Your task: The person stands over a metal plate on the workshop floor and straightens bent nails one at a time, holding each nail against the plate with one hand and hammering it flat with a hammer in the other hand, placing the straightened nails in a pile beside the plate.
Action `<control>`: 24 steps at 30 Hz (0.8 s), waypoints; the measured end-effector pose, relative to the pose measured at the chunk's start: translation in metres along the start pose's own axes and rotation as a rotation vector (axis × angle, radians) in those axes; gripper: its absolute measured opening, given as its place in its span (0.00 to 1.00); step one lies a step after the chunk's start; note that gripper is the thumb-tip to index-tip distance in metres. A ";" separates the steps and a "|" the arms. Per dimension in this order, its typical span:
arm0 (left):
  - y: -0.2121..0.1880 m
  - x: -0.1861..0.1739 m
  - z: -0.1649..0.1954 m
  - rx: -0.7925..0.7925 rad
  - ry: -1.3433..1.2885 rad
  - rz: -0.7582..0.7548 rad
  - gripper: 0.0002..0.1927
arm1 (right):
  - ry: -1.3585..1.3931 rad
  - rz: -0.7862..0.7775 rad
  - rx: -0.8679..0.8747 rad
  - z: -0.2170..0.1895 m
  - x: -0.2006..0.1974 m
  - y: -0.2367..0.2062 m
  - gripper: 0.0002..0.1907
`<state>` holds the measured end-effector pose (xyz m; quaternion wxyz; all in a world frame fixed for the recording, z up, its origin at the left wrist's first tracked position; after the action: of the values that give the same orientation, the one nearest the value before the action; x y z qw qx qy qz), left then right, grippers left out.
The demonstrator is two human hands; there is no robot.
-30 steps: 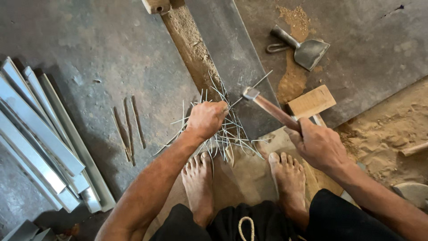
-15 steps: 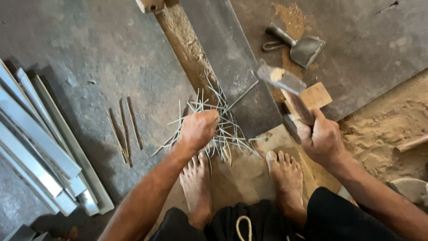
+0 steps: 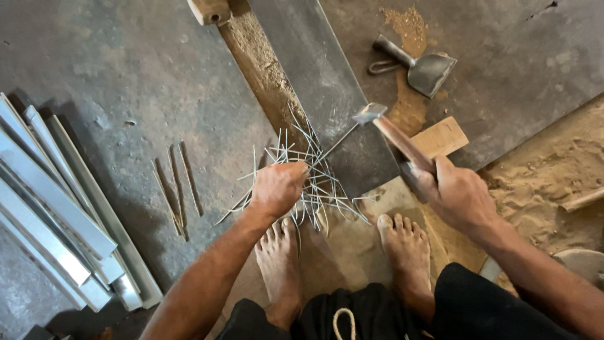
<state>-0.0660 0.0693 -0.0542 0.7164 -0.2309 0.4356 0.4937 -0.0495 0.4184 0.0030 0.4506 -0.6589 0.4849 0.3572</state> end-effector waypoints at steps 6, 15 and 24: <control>0.019 0.004 -0.002 -0.092 -0.221 0.000 0.08 | -0.022 -0.138 -0.014 -0.019 0.000 -0.012 0.17; 0.034 -0.011 0.014 -0.015 -0.044 -0.068 0.04 | -0.053 -0.273 0.073 -0.031 -0.009 -0.001 0.19; 0.049 -0.069 0.093 0.627 0.240 0.086 0.03 | 0.612 -0.374 0.205 -0.079 -0.018 0.011 0.13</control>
<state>-0.0828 0.1247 0.0571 0.6745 -0.0372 0.6570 0.3347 -0.0625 0.3486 0.0428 0.4060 -0.7638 0.5017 0.0048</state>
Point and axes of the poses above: each hand's wrist, its own y-axis towards the middle knuckle, its own x-axis out of the palm, z = x × y, the point moved 1 cm from there along y, towards the middle knuckle, and after that the axes turned 5 degrees about -y, right-handed, at the moved point
